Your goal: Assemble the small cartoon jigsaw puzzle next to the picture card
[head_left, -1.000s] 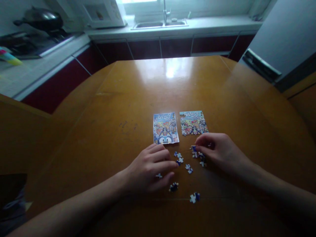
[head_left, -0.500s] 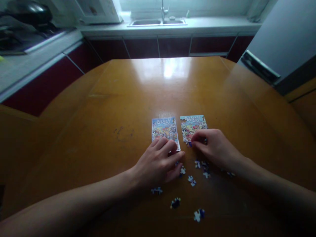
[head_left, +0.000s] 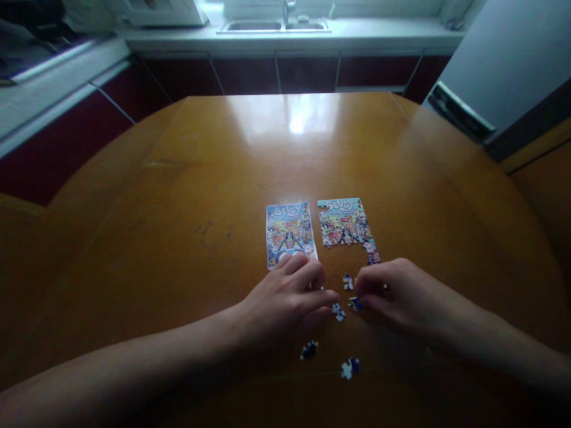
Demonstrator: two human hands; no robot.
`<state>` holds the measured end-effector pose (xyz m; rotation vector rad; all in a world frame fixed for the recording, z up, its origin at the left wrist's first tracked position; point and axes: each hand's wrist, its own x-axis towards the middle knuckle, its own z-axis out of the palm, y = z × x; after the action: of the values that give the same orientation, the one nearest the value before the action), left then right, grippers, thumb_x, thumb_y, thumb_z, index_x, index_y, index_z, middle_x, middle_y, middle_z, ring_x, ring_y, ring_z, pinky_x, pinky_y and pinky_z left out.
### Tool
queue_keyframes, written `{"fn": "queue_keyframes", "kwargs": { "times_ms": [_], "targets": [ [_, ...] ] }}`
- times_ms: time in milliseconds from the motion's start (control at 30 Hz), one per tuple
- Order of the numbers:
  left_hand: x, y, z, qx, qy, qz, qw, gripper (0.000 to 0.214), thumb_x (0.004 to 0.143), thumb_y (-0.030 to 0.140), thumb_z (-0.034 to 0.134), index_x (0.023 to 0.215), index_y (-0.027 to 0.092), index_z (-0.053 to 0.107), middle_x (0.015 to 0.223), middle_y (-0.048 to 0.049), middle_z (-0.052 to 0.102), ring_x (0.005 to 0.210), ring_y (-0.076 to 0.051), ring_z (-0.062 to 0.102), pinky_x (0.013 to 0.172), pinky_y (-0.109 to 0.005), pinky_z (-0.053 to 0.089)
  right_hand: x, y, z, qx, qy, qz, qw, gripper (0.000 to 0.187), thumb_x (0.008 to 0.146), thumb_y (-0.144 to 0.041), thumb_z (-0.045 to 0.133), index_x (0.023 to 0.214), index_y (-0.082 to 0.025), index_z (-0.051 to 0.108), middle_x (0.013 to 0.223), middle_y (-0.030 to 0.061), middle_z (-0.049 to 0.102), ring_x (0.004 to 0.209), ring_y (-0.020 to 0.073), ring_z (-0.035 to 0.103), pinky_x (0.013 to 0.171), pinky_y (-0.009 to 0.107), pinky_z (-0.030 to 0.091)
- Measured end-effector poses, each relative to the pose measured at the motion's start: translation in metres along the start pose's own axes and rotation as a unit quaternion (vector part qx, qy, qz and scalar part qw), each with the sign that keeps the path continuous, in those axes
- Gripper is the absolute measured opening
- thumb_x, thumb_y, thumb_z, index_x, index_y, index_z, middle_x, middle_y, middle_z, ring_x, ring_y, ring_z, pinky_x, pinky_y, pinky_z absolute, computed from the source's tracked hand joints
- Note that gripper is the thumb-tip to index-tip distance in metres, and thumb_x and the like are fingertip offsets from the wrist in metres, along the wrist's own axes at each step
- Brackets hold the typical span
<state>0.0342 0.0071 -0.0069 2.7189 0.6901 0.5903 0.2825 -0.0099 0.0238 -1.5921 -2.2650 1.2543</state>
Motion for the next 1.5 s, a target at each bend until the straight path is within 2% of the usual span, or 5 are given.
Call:
{"fn": "queue_keyframes", "kwargs": {
  "times_ms": [233,467,800,1133,1500],
  "targets": [
    [0.005,0.012,0.000,-0.018,-0.048,-0.027,0.998,0.015,0.097,0.031,0.058,0.106,0.028,0.069,0.097,-0.0054,0.054,0.091,-0.020,0.044,0.081,-0.033,0.039,-0.011,-0.001,0.004,-0.013,-0.068,0.002,0.998,0.014,0.078,-0.012,0.056,0.070,-0.019,0.065,0.064,-0.0022,0.064,0.055,0.0093,0.051,0.053,0.021,0.033],
    [0.004,0.009,0.005,-0.017,-0.044,-0.030,0.998,0.009,0.092,0.028,0.062,0.094,0.024,0.070,0.098,-0.0057,0.055,0.094,-0.021,0.045,0.084,-0.035,0.039,-0.014,-0.001,0.010,-0.051,-0.054,0.004,0.997,0.014,0.078,-0.013,0.056,0.069,-0.020,0.063,0.062,-0.0034,0.063,0.053,0.0088,0.049,0.053,0.022,0.030],
    [0.008,0.005,0.007,0.029,0.065,-0.003,0.997,0.009,0.086,0.031,0.067,0.083,0.023,0.070,0.084,-0.0030,0.059,0.083,-0.019,0.048,0.077,-0.034,0.038,-0.007,-0.005,0.007,-0.071,0.078,-0.113,0.988,0.008,0.084,-0.012,0.062,0.082,-0.019,0.064,0.083,0.0014,0.065,0.076,0.0145,0.057,0.069,0.027,0.042],
    [0.013,0.007,-0.001,0.025,0.133,-0.009,0.991,0.007,0.082,0.029,0.071,0.082,0.022,0.069,0.079,-0.0017,0.058,0.080,-0.018,0.047,0.075,-0.033,0.041,0.001,-0.007,0.008,0.025,0.094,-0.248,0.964,0.007,0.091,-0.016,0.060,0.085,-0.017,0.064,0.090,0.0050,0.067,0.081,0.0136,0.060,0.073,0.026,0.050],
    [0.010,0.002,0.002,-0.007,0.139,-0.050,0.989,0.016,0.082,0.031,0.074,0.094,0.022,0.071,0.086,-0.0034,0.056,0.085,-0.019,0.048,0.080,-0.035,0.044,0.005,-0.003,0.003,0.026,0.133,-0.259,0.956,0.010,0.086,-0.008,0.059,0.087,-0.017,0.064,0.090,0.0049,0.068,0.082,0.0139,0.061,0.075,0.027,0.051]
  ]
}}
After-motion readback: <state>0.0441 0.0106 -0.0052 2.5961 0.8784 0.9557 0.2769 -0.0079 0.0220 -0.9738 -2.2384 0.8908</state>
